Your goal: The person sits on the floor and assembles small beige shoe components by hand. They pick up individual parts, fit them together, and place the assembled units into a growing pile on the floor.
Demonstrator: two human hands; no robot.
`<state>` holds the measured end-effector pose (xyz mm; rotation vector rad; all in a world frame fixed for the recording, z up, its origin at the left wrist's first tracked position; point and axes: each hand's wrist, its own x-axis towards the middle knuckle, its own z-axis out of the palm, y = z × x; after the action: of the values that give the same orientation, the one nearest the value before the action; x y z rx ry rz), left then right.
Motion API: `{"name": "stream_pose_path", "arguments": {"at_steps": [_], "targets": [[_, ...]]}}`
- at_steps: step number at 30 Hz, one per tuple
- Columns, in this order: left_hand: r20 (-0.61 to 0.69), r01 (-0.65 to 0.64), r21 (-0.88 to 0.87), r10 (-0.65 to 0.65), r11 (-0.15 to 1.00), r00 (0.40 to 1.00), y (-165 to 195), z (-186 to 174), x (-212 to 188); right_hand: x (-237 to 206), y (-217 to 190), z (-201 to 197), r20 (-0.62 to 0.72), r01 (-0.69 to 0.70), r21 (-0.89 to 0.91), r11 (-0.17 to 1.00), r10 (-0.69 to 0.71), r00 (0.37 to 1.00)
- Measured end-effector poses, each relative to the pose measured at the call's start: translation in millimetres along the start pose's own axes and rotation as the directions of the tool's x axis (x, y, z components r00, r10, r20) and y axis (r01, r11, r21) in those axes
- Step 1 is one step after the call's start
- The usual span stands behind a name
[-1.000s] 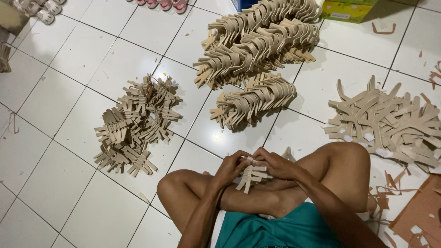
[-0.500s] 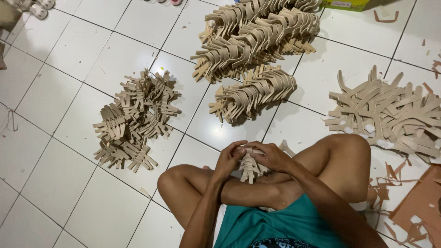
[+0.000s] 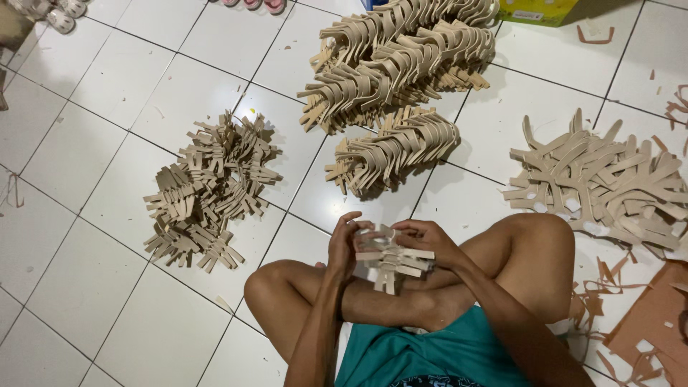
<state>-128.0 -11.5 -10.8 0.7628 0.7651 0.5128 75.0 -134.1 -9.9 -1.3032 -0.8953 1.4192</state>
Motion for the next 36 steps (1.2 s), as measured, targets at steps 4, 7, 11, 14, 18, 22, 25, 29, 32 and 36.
{"name": "stream_pose_path", "arguments": {"at_steps": [4, 7, 11, 14, 18, 22, 25, 29, 32, 36], "targets": [[0.659, -0.739, 0.43, 0.38, 0.518, 0.649, -4.3, 10.1, -5.9, 1.0, 9.1, -8.6, 0.073, 0.083, 0.161, 0.983, -0.096, 0.993], [0.419, -0.37, 0.61, 0.111, 0.701, 0.901, -12.8, 11.7, -2.7, 0.7, 1.6, -23.2, 0.018, 0.144, 0.122, 0.982, -0.147, 0.989], [0.023, -0.01, 0.287, 0.004, 0.958, 1.0, -10.2, -2.4, 9.7, -0.6, -11.2, -39.2, -0.091, 0.135, 0.227, 0.965, -0.117, 0.989], [-0.024, 0.077, -0.129, -0.081, 0.989, 0.996, -12.9, -7.9, 12.3, 3.3, -8.2, -34.3, -0.15, 0.134, 0.228, 0.964, -0.101, 0.983], [-0.108, 0.035, -0.237, -0.063, 0.971, 0.992, -20.3, -3.9, 8.5, 12.9, 6.0, -20.4, -0.171, 0.122, 0.14, 0.983, -0.097, 0.98], [-0.09, 0.01, -0.316, -0.04, 0.949, 0.995, -16.1, 2.6, 6.4, 15.3, 12.7, -14.6, -0.165, 0.111, 0.1, 0.989, -0.093, 0.982], [-0.103, 0.009, -0.523, -0.074, 0.853, 0.992, -9.3, 5.0, 4.6, 12.3, 11.2, -11.2, -0.114, 0.097, 0.029, 0.995, -0.093, 0.989], [-0.092, 0.005, -0.392, -0.045, 0.92, 0.995, -5.6, 9.7, 2.4, 7.7, 7.0, -3.1, -0.042, 0.072, 0.005, 0.997, -0.072, 0.997], [-0.145, -0.096, -0.146, 0.075, 0.985, 0.987, -5.3, 16.6, -2.7, 10.1, 4.1, 4.4, -0.08, 0.069, 0.014, 0.998, -0.068, 0.994], [-0.199, -0.178, 0.388, 0.27, 0.905, 0.942, -3.4, 29.6, -15.0, 12.6, -0.2, 14.9, -0.214, 0.101, -0.067, 0.993, -0.113, 0.97]]}}
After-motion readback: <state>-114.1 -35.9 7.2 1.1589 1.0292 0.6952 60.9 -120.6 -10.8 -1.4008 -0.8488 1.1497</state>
